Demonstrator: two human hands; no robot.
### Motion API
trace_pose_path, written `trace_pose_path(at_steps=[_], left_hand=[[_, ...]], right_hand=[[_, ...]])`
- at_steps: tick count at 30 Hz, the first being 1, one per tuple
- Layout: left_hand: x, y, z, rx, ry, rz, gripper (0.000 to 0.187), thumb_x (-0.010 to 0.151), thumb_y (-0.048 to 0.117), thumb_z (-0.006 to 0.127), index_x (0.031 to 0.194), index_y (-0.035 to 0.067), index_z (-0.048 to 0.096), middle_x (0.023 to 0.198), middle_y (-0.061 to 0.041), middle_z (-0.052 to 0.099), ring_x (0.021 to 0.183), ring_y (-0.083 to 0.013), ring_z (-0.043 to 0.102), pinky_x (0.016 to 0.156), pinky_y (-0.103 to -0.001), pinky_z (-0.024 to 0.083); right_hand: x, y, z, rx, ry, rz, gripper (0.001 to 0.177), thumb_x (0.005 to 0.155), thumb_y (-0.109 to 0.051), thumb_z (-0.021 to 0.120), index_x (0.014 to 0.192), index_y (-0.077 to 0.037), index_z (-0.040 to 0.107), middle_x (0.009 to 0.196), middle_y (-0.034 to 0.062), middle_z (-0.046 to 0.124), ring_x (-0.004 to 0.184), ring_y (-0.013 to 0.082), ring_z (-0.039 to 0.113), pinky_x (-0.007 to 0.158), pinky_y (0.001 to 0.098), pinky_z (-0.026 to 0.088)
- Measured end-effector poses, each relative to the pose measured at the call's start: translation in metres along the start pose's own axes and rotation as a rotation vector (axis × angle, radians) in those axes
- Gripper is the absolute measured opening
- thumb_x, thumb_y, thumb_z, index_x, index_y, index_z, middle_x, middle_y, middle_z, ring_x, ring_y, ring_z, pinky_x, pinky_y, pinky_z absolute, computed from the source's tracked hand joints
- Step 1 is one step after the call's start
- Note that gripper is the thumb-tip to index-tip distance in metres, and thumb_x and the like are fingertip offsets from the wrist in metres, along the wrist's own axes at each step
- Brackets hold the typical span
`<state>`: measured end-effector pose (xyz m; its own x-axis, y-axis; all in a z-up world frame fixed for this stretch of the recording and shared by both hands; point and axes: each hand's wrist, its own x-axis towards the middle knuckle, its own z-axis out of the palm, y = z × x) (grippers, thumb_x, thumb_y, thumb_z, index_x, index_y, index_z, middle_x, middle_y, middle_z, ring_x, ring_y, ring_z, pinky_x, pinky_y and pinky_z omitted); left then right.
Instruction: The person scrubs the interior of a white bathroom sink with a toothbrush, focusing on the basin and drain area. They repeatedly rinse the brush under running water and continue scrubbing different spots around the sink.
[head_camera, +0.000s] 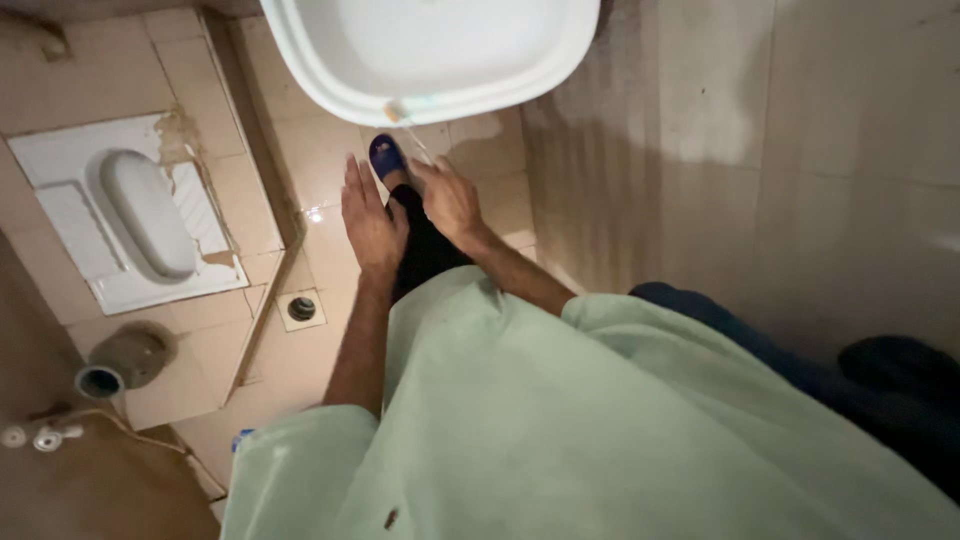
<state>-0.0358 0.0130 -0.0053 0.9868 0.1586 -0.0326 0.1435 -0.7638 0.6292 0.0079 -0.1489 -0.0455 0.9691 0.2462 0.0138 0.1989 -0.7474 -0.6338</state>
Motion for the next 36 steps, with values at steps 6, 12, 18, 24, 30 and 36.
trace_pose_path(at_steps=[6, 12, 18, 24, 30, 36], left_hand=[[0.019, 0.006, 0.006, -0.082, 0.1, -0.011, 0.066, 0.097, 0.014, 0.066, 0.154, -0.008, 0.04, 0.164, -0.03, 0.034, 0.15, -0.0478, 0.037, 0.126, -0.052, 0.032], [0.054, 0.013, 0.005, 0.013, -0.016, 0.024, 0.073, 0.089, 0.015, 0.066, 0.154, -0.004, 0.04, 0.166, -0.026, 0.03, 0.153, -0.0424, 0.033, 0.126, -0.053, 0.028], [0.065, 0.013, 0.02, 0.156, -0.106, 0.044, 0.086, 0.089, 0.013, 0.064, 0.165, 0.001, 0.025, 0.173, -0.016, 0.022, 0.161, -0.0329, 0.02, 0.13, -0.052, 0.02], [0.071, 0.022, 0.017, 0.208, -0.232, 0.004, 0.094, 0.086, 0.015, 0.064, 0.165, 0.003, 0.015, 0.173, -0.015, 0.013, 0.16, -0.0317, 0.011, 0.13, -0.051, 0.016], [0.073, 0.016, 0.013, 0.243, -0.256, 0.033, 0.096, 0.089, 0.022, 0.068, 0.165, 0.003, 0.013, 0.173, -0.014, 0.01, 0.16, -0.0316, 0.01, 0.128, -0.052, 0.015], [0.07, 0.026, 0.009, 0.223, -0.265, 0.003, 0.106, 0.087, 0.025, 0.074, 0.168, 0.004, 0.01, 0.176, -0.013, 0.007, 0.163, -0.03, 0.006, 0.131, -0.051, 0.017]], right_hand=[[0.012, -0.02, -0.062, -0.031, -0.139, 0.131, 0.055, 0.102, -0.012, 0.057, 0.155, -0.023, 0.048, 0.104, 0.0165, 0.066, 0.077, 0.0347, 0.066, 0.068, 0.0449, 0.056], [0.039, -0.034, -0.065, -0.077, -0.013, 0.098, 0.057, 0.103, -0.013, 0.059, 0.156, -0.028, 0.041, 0.1, 0.0085, 0.065, 0.075, 0.0284, 0.066, 0.065, 0.0427, 0.055], [0.036, -0.02, -0.036, 0.086, -0.015, 0.129, 0.052, 0.099, -0.008, 0.063, 0.148, -0.024, 0.058, 0.099, 0.0116, 0.068, 0.086, 0.0299, 0.069, 0.079, 0.0394, 0.057], [0.026, -0.001, -0.051, 0.296, 0.156, 0.204, 0.048, 0.102, 0.0, 0.055, 0.147, -0.016, 0.057, 0.136, 0.0144, 0.069, 0.12, 0.0266, 0.071, 0.098, 0.0328, 0.057], [0.03, -0.026, -0.029, 0.203, 0.132, 0.112, 0.044, 0.101, -0.004, 0.063, 0.142, -0.019, 0.062, 0.117, 0.0152, 0.074, 0.1, 0.0291, 0.074, 0.088, 0.0373, 0.06], [0.027, 0.007, -0.055, 0.168, 0.12, 0.288, 0.054, 0.098, 0.0, 0.059, 0.147, -0.023, 0.058, 0.11, 0.0127, 0.073, 0.072, 0.0243, 0.068, 0.065, 0.0368, 0.059]])
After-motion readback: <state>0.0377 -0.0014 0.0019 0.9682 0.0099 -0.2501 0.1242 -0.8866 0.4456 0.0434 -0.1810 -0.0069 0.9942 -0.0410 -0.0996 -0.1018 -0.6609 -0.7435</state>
